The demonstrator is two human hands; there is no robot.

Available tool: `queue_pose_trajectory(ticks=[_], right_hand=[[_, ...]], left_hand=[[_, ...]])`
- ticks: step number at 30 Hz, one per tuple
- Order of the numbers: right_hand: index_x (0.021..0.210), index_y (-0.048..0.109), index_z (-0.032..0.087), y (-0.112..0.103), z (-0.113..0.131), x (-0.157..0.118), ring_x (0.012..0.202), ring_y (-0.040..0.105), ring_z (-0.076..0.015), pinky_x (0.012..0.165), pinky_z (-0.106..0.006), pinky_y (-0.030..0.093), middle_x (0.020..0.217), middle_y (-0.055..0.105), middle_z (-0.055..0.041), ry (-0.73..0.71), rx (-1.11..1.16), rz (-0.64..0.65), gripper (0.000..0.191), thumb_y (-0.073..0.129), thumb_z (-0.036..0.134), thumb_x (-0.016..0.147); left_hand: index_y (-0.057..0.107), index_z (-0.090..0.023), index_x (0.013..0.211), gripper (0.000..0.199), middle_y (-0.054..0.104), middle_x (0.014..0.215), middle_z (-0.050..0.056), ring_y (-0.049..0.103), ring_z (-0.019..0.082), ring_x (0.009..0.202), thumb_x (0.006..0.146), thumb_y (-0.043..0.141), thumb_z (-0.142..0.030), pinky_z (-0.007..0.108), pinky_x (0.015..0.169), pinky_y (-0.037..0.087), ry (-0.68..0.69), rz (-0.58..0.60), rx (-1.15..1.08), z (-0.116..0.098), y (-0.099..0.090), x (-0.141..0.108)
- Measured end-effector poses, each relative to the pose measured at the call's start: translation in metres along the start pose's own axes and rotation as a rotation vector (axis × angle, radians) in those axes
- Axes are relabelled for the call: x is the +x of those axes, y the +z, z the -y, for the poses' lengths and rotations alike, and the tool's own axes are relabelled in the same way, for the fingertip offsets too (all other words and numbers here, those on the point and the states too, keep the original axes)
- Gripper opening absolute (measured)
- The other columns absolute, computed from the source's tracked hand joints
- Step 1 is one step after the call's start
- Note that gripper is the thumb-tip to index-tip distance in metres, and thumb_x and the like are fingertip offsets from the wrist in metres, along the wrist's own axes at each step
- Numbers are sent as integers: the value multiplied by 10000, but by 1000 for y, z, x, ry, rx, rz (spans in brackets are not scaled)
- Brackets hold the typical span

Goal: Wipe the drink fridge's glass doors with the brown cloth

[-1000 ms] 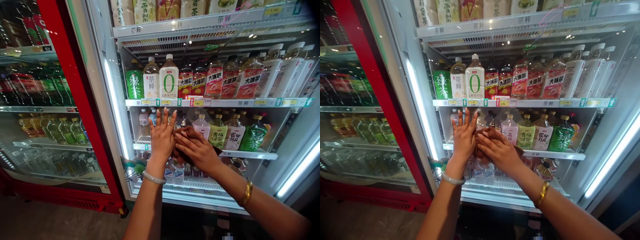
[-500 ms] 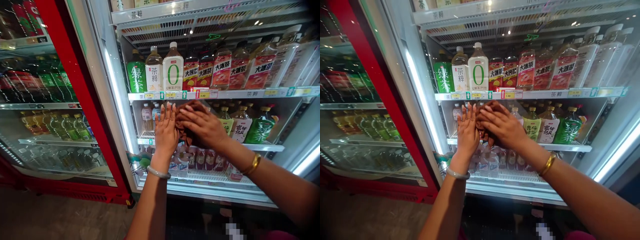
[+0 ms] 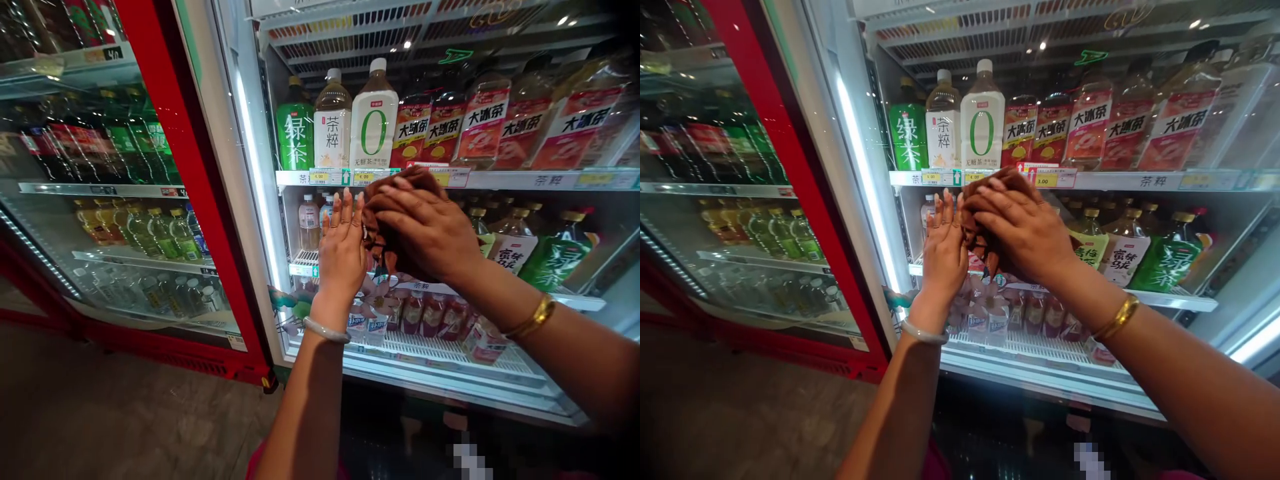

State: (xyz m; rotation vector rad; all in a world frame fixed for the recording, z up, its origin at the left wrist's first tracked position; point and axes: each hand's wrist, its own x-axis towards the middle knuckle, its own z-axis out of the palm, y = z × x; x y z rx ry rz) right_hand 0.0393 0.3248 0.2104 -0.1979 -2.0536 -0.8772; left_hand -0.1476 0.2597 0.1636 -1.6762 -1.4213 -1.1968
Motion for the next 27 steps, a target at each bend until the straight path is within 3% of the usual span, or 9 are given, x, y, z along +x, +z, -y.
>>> queue_pose_trajectory(ticks=[3,6,10,13,15,17,20,24,27], right_hand=[[1417,622,214,3,12,-10,1564,385,-273,1258,-507,411,1610,507,-107,106,14,-49,400,549,209,1024],[1426,606,174,20,32,-13,1561,389,-288,1262,-539,399,1602,506,-143,61,5,-4,418,538,152,1015],[1518,532,248,27,27,29,1556,401,-226,1320,-504,318,1622,491,-68,-15,-2,15,458,454,210,1068],[1531,524,303,19,17,52,1575,365,-215,1311,-448,342,1649,458,-28,106,-30,-17,455,431,272,1087],[1517,542,268,17,23,45,1588,339,-249,1285,-474,379,1660,440,-65,173,-41,-45,453,477,263,1069],[1506,547,224,24,38,25,1574,365,-284,1267,-532,390,1651,445,-111,142,-33,-46,467,532,228,1039],[1500,542,202,41,58,5,1533,436,-272,1273,-564,367,1605,506,-119,-44,-7,21,488,538,161,1014],[1516,523,181,47,47,38,1519,453,-248,1293,-523,348,1599,517,-97,-192,-19,38,479,503,171,1037],[1523,520,214,38,32,62,1550,406,-236,1309,-496,323,1628,484,-75,-95,-42,-2,457,472,213,1068]], left_hand=[[1,-284,1703,826,42,1774,18,-42,204,1639,995,374,-78,518,1375,79,5,9,18,-3,1,-1],[22,-287,1702,747,121,1769,41,12,202,1643,1050,363,-163,535,1373,73,-41,-3,32,1,-3,-1],[133,-249,1696,717,135,1767,64,-26,210,1640,1031,368,-122,551,1372,58,-123,-67,64,19,-16,-2],[297,-216,1658,618,143,1765,76,-22,235,1641,1047,359,-148,559,1368,47,-132,-35,91,31,-25,-4],[310,-218,1655,588,147,1763,82,-3,248,1642,1069,353,-195,573,1361,74,-136,-8,92,35,-27,-6],[267,-255,1671,607,145,1762,66,7,247,1642,1072,348,-197,586,1354,101,-136,-6,80,38,-27,-8],[214,-318,1682,658,148,1762,29,27,234,1644,1058,352,-163,582,1354,113,-126,-16,57,43,-26,-10],[173,-287,1691,746,137,1765,38,7,235,1648,1001,378,-89,593,1352,98,-190,-52,65,53,-29,-14],[306,-242,1655,715,141,1766,48,-14,247,1647,971,399,-55,596,1352,87,-201,-51,89,56,-32,-16]])
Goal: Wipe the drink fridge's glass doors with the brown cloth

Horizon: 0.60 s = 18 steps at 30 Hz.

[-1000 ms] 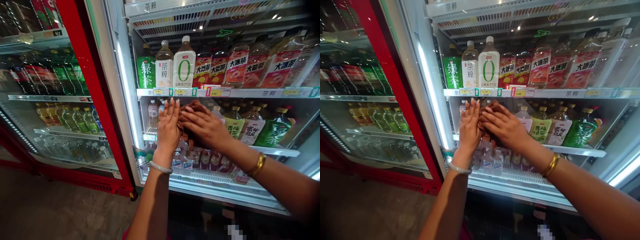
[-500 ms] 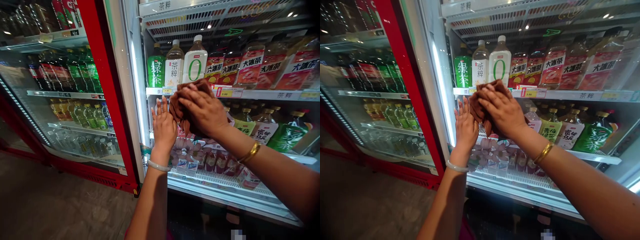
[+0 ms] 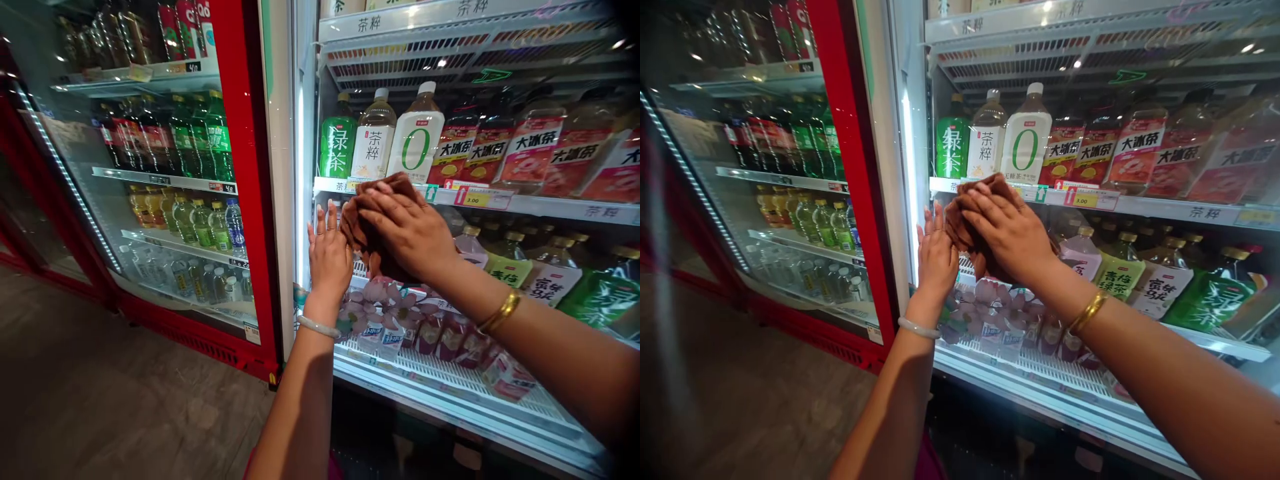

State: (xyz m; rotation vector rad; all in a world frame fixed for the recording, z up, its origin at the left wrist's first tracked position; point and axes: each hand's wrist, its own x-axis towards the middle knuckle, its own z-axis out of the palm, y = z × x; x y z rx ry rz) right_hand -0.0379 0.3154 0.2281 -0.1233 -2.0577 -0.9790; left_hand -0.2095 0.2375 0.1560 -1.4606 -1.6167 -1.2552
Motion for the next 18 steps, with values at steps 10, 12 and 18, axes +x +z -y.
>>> queue_pose_trajectory(ticks=[10,12,18], right_hand=[[1478,555,122,24,41,-18,1502,472,-290,1274,-557,372,1597,504,-160,-126,34,24,459,510,177,1025],[1513,528,153,20,29,1,1511,461,-265,1299,-525,344,1615,494,-116,-111,44,15,469,482,202,1050],[1513,538,204,22,43,-9,1569,372,-267,1315,-567,286,1651,444,-116,126,72,-33,471,478,185,1046]], left_hand=[[236,-297,1678,662,179,1758,47,66,261,1647,1046,375,-161,610,1340,130,-50,1,16,11,-3,-1],[247,-290,1677,667,156,1764,43,40,270,1649,1037,367,-142,619,1339,133,-83,-5,18,20,-6,-2],[277,-317,1666,634,117,1771,24,44,255,1651,1055,339,-159,608,1342,119,-96,16,-15,33,-9,-5]])
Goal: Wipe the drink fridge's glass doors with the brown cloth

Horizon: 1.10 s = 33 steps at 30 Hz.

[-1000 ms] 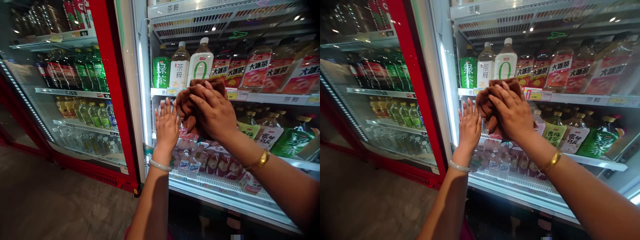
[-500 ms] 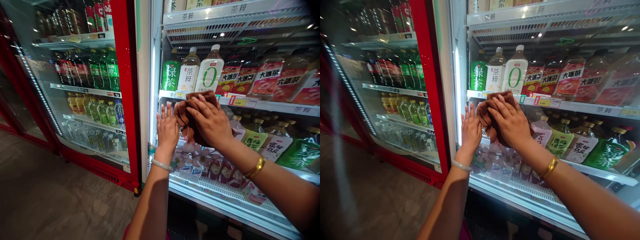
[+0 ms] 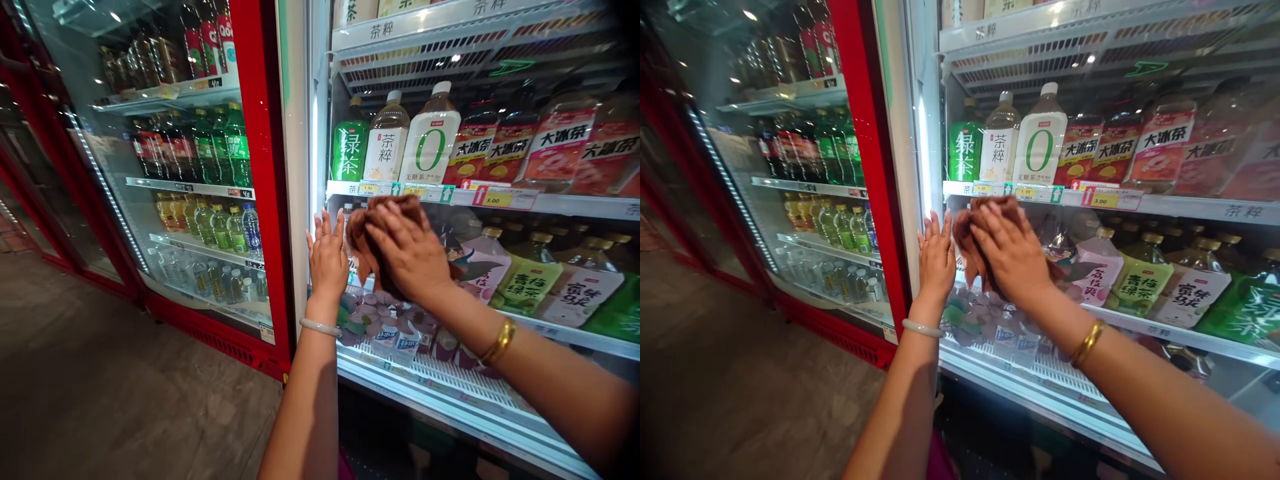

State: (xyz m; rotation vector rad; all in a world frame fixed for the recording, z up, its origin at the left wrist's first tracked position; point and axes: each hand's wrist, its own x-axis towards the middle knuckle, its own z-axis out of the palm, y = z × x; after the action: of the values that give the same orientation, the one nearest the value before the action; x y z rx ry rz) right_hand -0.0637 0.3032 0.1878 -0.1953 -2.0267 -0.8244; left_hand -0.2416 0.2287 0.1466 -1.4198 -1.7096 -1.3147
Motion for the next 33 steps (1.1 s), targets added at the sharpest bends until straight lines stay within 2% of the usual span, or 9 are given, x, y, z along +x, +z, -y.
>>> queue_pose_trajectory(ticks=[3,6,9,12,17,20,23,26,33], right_hand=[[1513,519,123,18,21,-13,1516,454,-262,1288,-550,355,1608,493,-159,-190,46,55,487,477,173,1031],[1498,531,131,26,20,9,1492,485,-242,1295,-500,365,1584,537,-112,-303,1,66,460,435,222,1058],[1538,491,167,21,5,35,1545,412,-234,1339,-469,277,1621,498,-82,-195,-30,45,472,382,235,1085],[1567,452,156,21,9,26,1576,357,-248,1352,-507,212,1663,431,-111,-36,-37,1,495,360,202,1083],[1517,514,153,47,50,-15,1509,464,-253,1333,-521,275,1609,507,-112,-216,42,72,494,449,180,1027],[1525,514,161,56,51,5,1529,435,-240,1351,-504,249,1609,510,-98,-282,101,114,496,453,202,1034],[1590,427,162,53,37,35,1588,333,-239,1372,-499,181,1665,432,-93,-129,133,83,540,420,196,1052],[1601,411,167,53,41,35,1603,300,-244,1370,-519,162,1695,379,-92,2,147,36,551,380,153,1051],[1410,646,144,75,83,2,1443,533,-254,1344,-491,279,1540,587,-96,-279,224,224,428,481,211,1021]], left_hand=[[291,-316,1662,639,162,1762,23,89,233,1652,1047,358,-155,588,1347,105,-7,-5,-73,6,-2,1],[331,-300,1651,622,216,1751,20,103,218,1652,1044,382,-172,530,1361,106,-53,-48,-140,13,-4,2],[360,-246,1645,623,201,1755,33,47,216,1654,1031,349,-138,491,1367,105,-121,-101,-161,17,-5,2],[366,-233,1643,630,169,1760,41,37,225,1653,1023,343,-125,484,1364,123,-112,-83,-166,20,-5,0],[425,-275,1614,648,194,1754,4,83,198,1651,991,374,-103,451,1363,127,-78,-79,-179,31,-7,-4],[444,-235,1606,645,225,1745,31,127,194,1648,978,373,-104,436,1363,127,-143,-113,-148,40,-10,-5],[421,-220,1618,654,213,1746,31,106,186,1650,975,369,-113,435,1364,117,-192,-142,-129,46,-11,-8],[408,-214,1624,625,229,1746,33,123,174,1648,1003,351,-169,425,1364,106,-210,-128,-145,50,-8,-14],[424,-182,1614,590,238,1752,49,131,187,1651,1052,298,-310,398,1364,102,-193,-133,-178,62,-1,-31]])
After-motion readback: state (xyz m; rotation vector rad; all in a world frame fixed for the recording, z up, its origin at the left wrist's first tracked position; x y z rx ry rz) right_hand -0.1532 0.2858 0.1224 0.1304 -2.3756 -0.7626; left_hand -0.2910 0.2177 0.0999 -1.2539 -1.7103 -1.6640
